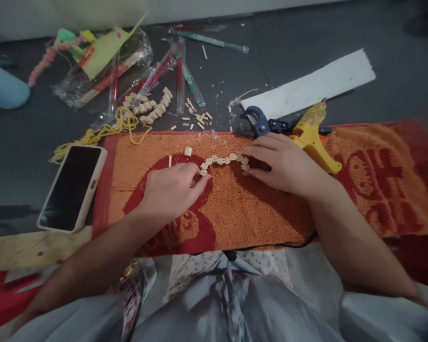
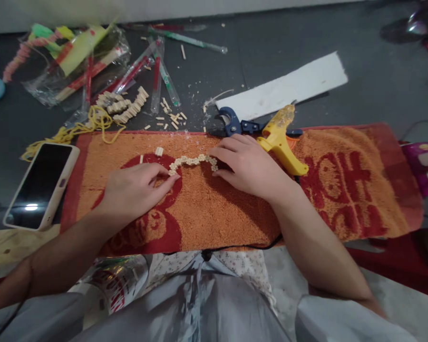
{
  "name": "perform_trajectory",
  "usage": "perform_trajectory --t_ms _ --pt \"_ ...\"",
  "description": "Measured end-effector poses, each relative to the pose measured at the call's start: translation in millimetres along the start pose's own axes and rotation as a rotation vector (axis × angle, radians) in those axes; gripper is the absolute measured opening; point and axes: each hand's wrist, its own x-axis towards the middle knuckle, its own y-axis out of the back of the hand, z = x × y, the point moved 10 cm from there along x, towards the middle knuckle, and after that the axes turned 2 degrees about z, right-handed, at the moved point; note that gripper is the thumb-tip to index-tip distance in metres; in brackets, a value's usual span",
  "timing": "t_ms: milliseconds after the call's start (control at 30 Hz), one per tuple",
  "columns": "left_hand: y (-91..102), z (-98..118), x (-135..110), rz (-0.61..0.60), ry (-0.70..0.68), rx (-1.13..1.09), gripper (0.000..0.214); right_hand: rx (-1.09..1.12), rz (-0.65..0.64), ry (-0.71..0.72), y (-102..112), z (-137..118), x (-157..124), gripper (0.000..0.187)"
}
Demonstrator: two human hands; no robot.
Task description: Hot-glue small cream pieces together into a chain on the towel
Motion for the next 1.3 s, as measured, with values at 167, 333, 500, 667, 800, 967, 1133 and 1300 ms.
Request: perform_trajectory --t_ms 167,333,500,667,800,967,1133,1300 --pt "1.4 1.5 -0.2 0.015 -0.016 0.011 0.032 -0.015 -0.003 0.015 -0.9 -0.8 -0.4 0.029" --pt "2.0 1.9 -0.6 0.031 -0.031 0.007 0.032 -0.017 0.015 -0.001 0.2 -0.3 -0.3 0.028" --pt "1.3 1.9 -0.9 0.015 -0.024 -0.001 0.032 -0.001 0.017 -0.002 0.6 -0.4 0.2 0.027" --pt "1.6 1.9 -0.6 0.022 -0.024 0.007 0.032 0.016 0.006 -0.005 0.3 0.1 0.5 0.03" --pt "1.9 1.7 -0.9 0.028 -0.025 0.007 0.031 0.004 0.014 -0.007 0.8 -0.1 0.2 0.029" --pt "2.4 1.2 -1.4 0.033 -0.023 0.023 0.032 0.021 0.018 -0.009 0.0 0.5 0.0 0.029" --pt "2.8 1.8 -1.2 0.043 -0.033 0.031 0.032 0.01 0.02 -0.007 -0.4 0.8 -0.1 0.028" --pt "2.4 1.5 -1.3 0.039 -0.028 0.033 0.032 -0.002 0.017 -0.008 -0.7 0.6 -0.1 0.027"
